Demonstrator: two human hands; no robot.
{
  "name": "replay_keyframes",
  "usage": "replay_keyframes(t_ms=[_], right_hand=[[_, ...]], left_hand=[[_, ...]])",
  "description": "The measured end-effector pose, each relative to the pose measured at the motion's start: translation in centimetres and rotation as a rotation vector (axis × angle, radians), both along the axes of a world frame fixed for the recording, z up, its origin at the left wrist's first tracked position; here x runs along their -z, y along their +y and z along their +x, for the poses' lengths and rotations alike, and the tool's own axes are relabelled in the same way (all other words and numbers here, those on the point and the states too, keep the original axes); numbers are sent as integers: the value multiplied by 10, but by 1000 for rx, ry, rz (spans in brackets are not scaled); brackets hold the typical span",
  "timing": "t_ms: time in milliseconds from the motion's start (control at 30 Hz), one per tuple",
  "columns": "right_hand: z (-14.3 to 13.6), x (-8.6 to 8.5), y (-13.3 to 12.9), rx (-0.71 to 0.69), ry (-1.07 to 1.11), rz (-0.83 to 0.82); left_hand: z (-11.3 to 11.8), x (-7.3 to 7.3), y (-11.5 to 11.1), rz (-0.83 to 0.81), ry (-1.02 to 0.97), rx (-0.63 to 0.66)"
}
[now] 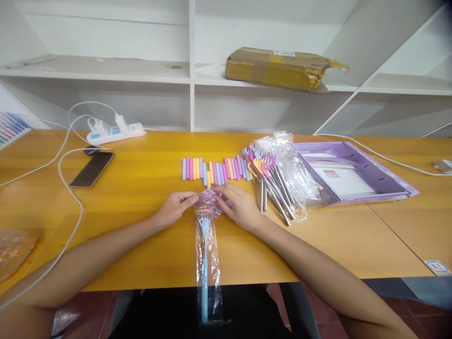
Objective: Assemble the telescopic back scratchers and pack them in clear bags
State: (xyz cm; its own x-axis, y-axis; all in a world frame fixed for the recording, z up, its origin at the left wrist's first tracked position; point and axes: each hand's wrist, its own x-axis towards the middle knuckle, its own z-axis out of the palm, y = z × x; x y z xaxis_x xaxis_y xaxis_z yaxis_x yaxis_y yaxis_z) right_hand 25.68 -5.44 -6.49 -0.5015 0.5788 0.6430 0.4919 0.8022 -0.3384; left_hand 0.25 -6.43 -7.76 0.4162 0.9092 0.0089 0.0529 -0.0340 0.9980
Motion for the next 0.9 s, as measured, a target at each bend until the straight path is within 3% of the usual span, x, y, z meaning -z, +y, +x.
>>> replay_keyframes(t_ms=[300,600,900], right_hand=[[2,2,2,27,-79,53],[4,1,5,-4,-148,134],[2,1,1,-46,-201,125]], left_hand=[[-2,6,0,-47,-61,-3],[0,2,-2,-81,-117,2],[-1,0,-2,6,-11,-5]])
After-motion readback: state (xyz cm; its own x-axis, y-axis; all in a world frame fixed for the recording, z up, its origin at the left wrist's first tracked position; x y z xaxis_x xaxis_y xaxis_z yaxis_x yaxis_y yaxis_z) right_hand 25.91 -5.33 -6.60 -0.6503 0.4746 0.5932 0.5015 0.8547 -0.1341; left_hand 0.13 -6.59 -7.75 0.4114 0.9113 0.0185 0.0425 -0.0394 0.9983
